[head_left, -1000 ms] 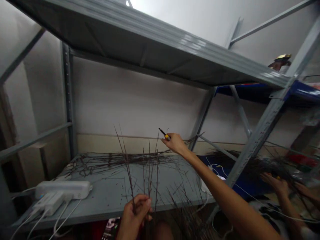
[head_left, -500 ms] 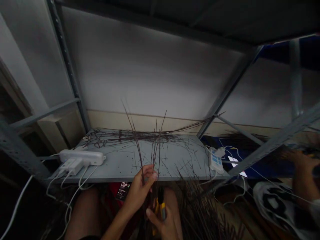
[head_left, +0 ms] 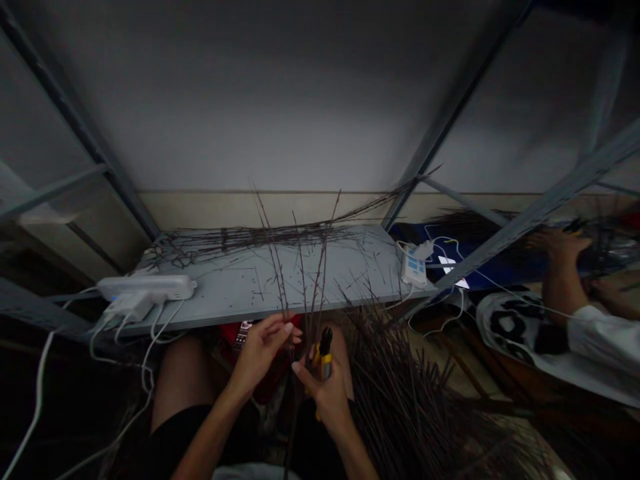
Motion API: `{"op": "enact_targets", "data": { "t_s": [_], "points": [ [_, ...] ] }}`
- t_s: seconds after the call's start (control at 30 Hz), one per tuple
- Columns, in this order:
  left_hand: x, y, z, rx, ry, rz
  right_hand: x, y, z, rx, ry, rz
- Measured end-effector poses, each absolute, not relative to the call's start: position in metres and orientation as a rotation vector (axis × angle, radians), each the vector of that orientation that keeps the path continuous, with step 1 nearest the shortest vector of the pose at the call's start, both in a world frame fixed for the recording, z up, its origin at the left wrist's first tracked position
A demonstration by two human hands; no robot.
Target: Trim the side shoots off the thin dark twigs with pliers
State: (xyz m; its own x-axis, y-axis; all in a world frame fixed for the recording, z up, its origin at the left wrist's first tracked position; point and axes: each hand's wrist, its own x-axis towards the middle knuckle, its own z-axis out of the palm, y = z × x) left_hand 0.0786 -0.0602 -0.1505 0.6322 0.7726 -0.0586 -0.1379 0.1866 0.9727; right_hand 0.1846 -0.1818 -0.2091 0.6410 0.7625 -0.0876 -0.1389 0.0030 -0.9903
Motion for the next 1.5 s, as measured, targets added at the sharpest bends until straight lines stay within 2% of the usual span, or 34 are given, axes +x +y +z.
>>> {"op": "enact_targets", "data": {
  "t_s": [0.37, 0.63, 1.07, 1.5],
  "points": [
    [0.064, -0.063, -0.153, 1.118, 0.579, 0.669, 0.178, -0.179, -0.203, -1.376, -0.516, 0.761],
    [0.063, -0.063, -0.156, 1.054, 0.627, 0.774, 0.171, -0.178, -0.212, -1.340, -0.539, 0.775],
    [0.070, -0.041, -0.128, 1.059, 0.631, 0.845, 0.166, -0.182, -0.204, -1.327, -0.565, 0.739],
    [0.082, -0.026, -0.105, 1.053, 0.641, 0.968, 0.167, -0.186, -0.218, -1.391, -0.542, 0.710]
  ]
}}
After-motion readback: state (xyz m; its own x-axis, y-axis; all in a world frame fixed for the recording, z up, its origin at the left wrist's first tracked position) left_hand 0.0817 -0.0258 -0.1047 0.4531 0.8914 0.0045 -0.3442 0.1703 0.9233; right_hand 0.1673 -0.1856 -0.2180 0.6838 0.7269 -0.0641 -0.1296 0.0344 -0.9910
